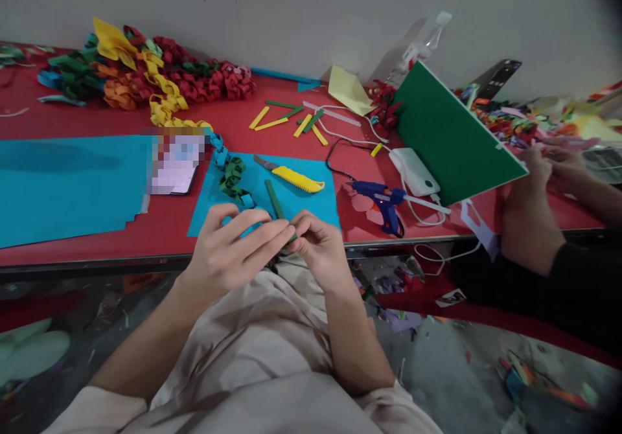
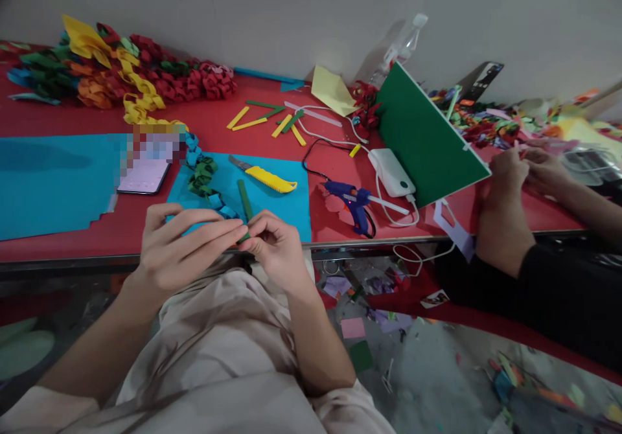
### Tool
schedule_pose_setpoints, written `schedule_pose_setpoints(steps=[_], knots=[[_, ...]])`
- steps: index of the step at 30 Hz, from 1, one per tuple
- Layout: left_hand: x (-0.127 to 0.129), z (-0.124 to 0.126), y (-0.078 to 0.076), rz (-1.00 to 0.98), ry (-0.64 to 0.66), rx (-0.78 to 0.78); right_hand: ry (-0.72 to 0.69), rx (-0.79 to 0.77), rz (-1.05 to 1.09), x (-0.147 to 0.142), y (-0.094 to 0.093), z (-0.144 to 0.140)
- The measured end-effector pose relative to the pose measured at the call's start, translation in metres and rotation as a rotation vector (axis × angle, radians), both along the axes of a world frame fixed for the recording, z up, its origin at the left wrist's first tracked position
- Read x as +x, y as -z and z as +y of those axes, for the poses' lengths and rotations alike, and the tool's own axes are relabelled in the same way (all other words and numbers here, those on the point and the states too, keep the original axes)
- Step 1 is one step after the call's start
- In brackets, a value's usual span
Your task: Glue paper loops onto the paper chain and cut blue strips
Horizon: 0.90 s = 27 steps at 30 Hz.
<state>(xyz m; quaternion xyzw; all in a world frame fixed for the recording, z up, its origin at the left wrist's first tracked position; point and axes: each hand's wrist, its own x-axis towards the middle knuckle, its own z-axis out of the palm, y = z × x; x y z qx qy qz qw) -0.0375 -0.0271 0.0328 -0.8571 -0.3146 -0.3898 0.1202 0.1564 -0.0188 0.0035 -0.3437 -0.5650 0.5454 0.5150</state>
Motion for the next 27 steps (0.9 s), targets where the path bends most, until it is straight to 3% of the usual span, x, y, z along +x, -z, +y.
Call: schedule_pose_setpoints(steps=[5,11,14,17,21,27], knots=[[0.009,0.003,0.004,-0.187,-0.046,-0.119,0.007,0.021,0.009,-0.001,-0.001,0.001],[0.009,0.000,0.000,-0.149,-0.041,-0.106,0.066,0.117,-0.041,-0.004,-0.002,0.001],[0.009,0.000,0.000,-0.198,0.024,-0.237,0.081,0.171,0.034,-0.004,0.004,0.000],[0.011,0.000,0.007,-0.218,0.036,-0.366,0.073,0.124,0.189,-0.005,0.014,0.000],[0.015,0.001,0.019,-0.274,-0.028,-0.320,0.003,0.019,0.359,-0.006,0.021,0.000],[0.012,0.008,0.021,-0.283,-0.035,-0.261,-0.037,-0.023,0.300,-0.006,0.023,0.002]])
